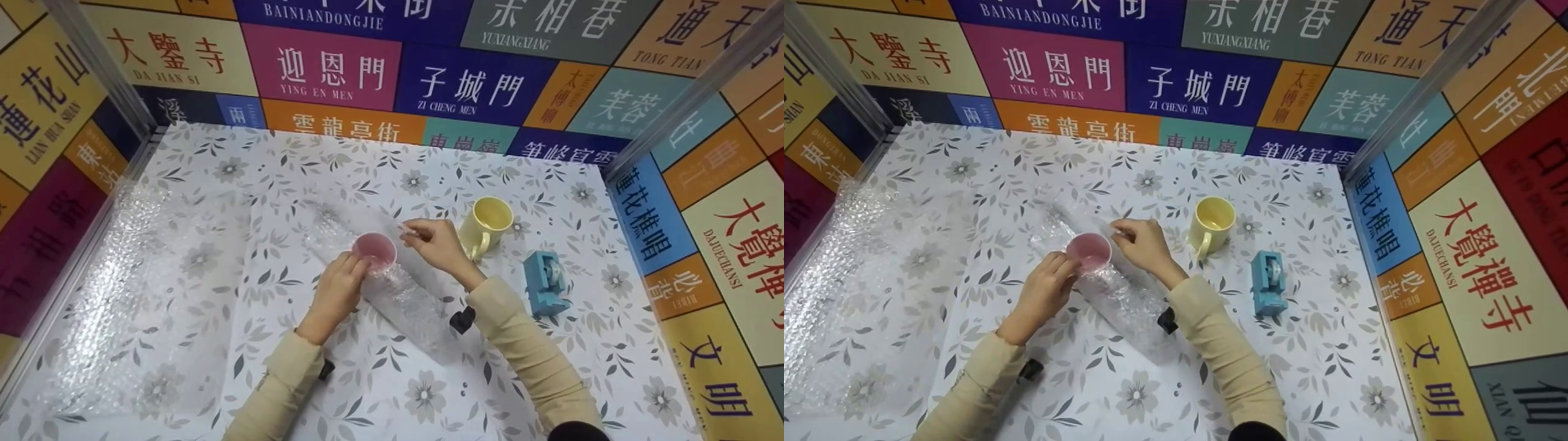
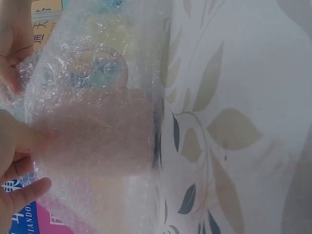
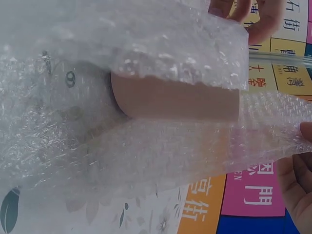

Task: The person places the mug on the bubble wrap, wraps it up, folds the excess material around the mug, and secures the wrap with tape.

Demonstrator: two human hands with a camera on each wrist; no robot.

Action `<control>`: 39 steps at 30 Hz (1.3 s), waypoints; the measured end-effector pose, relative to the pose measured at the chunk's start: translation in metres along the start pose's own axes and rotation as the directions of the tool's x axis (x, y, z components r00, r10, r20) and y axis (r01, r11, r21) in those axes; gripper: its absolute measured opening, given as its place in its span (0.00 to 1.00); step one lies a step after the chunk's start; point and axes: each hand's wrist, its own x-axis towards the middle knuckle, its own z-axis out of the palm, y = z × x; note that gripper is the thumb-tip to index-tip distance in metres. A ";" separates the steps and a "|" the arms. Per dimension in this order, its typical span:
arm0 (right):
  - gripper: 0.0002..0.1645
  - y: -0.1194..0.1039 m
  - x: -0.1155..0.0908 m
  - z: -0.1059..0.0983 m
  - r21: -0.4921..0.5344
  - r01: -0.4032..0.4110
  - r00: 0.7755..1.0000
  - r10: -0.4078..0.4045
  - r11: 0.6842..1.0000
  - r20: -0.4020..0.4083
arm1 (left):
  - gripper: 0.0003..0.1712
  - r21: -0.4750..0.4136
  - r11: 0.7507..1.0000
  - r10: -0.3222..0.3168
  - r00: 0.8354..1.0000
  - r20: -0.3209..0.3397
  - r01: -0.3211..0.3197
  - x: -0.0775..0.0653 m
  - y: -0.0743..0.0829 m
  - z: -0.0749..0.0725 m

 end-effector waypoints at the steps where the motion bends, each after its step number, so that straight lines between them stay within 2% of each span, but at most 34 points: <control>1: 0.08 0.001 0.000 0.001 -0.007 0.024 1.000 -0.024 1.000 0.003 | 0.11 -0.003 1.000 0.001 1.000 -0.008 -0.001 -0.001 0.000 0.000; 5: 0.09 0.002 -0.001 0.002 -0.054 0.100 0.995 -0.098 0.994 0.034 | 0.09 -0.017 1.000 -0.002 0.999 -0.045 0.001 -0.002 -0.001 0.002; 10: 0.13 0.004 -0.003 0.003 -0.078 0.134 0.983 -0.122 0.988 0.135 | 0.07 -0.039 0.999 -0.036 0.992 -0.119 0.032 -0.007 0.000 0.006; 13: 0.13 0.006 -0.003 0.005 -0.054 0.160 0.965 -0.144 0.986 0.217 | 0.10 -0.029 0.996 -0.093 0.987 -0.132 0.090 -0.011 0.000 0.006; 18: 0.13 0.010 0.000 0.010 -0.048 0.218 0.925 -0.190 0.975 0.329 | 0.15 0.009 0.975 -0.219 0.972 -0.084 0.220 -0.017 0.000 0.003; 22: 0.15 0.010 0.001 0.013 -0.136 0.259 0.899 -0.187 0.956 0.396 | 0.16 0.034 0.944 -0.326 0.945 -0.032 0.327 -0.022 0.000 0.001; 26: 0.18 0.005 0.001 0.015 -0.238 0.272 0.874 -0.136 0.932 0.467 | 0.20 0.053 0.902 -0.431 0.901 0.044 0.428 -0.025 0.002 0.001; 28: 0.19 0.001 0.002 0.016 -0.282 0.272 0.857 -0.098 0.920 0.506 | 0.19 0.054 0.888 -0.459 0.886 0.072 0.456 -0.026 0.002 0.001; 32: 0.21 -0.003 0.004 0.017 -0.329 0.277 0.829 -0.051 0.903 0.557 | 0.17 0.044 0.877 -0.480 0.872 0.099 0.478 -0.026 0.003 0.002; 35: 0.18 -0.003 0.008 0.018 -0.322 0.284 0.829 -0.063 0.903 0.556 | 0.17 0.028 0.865 -0.501 0.858 0.112 0.502 -0.026 0.003 0.002; 39: 0.11 0.000 0.014 0.021 -0.311 0.304 0.842 -0.101 0.900 0.530 | 0.17 -0.015 0.835 -0.543 0.828 0.142 0.550 -0.027 0.002 0.003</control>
